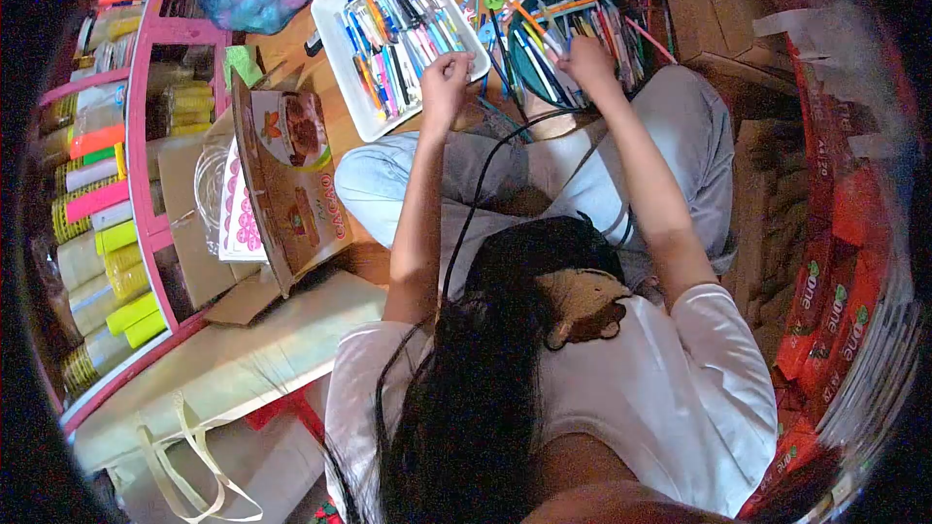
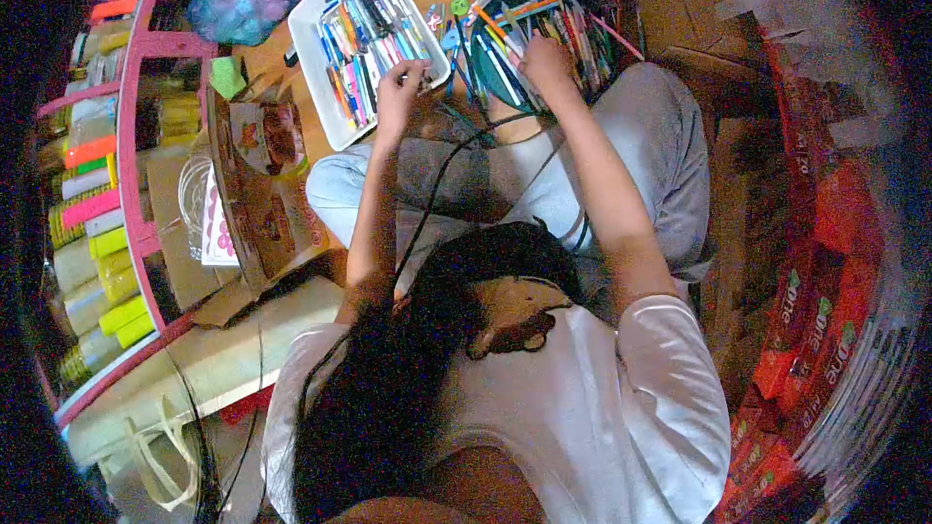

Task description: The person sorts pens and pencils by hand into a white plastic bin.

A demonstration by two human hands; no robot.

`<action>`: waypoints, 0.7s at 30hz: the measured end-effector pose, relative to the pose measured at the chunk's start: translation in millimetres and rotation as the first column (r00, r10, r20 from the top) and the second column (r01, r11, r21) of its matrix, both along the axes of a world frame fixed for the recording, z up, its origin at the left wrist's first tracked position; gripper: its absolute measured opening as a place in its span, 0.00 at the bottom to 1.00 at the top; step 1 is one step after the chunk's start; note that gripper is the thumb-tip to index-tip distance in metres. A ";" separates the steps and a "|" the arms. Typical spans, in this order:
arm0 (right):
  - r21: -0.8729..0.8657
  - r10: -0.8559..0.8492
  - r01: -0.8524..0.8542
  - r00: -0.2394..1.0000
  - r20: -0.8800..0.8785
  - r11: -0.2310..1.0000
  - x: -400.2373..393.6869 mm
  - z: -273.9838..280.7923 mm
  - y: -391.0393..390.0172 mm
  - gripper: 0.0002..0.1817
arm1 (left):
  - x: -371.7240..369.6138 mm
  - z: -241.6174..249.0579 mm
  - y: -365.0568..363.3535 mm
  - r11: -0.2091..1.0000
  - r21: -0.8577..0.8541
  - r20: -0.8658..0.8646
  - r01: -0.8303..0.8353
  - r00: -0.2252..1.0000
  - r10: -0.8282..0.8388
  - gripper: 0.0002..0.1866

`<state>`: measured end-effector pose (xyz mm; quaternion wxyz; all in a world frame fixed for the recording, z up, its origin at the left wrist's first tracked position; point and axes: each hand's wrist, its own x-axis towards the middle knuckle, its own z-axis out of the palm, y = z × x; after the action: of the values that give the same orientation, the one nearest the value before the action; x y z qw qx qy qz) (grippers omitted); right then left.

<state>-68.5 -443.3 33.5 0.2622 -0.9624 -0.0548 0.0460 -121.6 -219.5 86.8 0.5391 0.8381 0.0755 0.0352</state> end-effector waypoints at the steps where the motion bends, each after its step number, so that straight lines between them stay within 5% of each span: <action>1: 0.019 0.003 -0.003 1.000 -0.017 1.000 1.3 -1.8 -3.2 0.26 | -2.4 -0.9 -1.9 0.999 -0.045 -0.016 -0.006 1.000 0.005 0.12; 7: 0.324 0.081 0.058 0.914 -0.398 0.944 22.6 -19.9 -36.3 0.28 | 1.0 -16.5 -5.3 0.989 -0.114 -0.057 0.097 0.993 -0.104 0.13; 11: 0.254 0.053 0.060 0.908 -0.415 0.965 27.3 -33.0 -38.7 0.26 | 9.2 -41.1 -17.1 0.975 -0.143 -0.091 0.172 0.978 -0.186 0.14; 16: 0.404 0.085 0.111 0.895 -0.437 0.908 25.3 -28.5 -42.9 0.23 | 19.9 -55.0 -57.3 0.910 0.351 0.014 0.221 0.970 -0.241 0.15; 21: 0.511 0.218 0.124 0.801 -0.557 0.850 19.4 -6.5 -54.7 0.16 | 36.9 -58.9 -86.9 0.938 0.022 -0.204 0.345 0.920 -0.333 0.16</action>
<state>-49.1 -498.0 27.0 0.5163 -0.7876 -0.0050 0.3362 -84.6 -306.3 27.9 0.5024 0.8531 -0.0187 -0.1397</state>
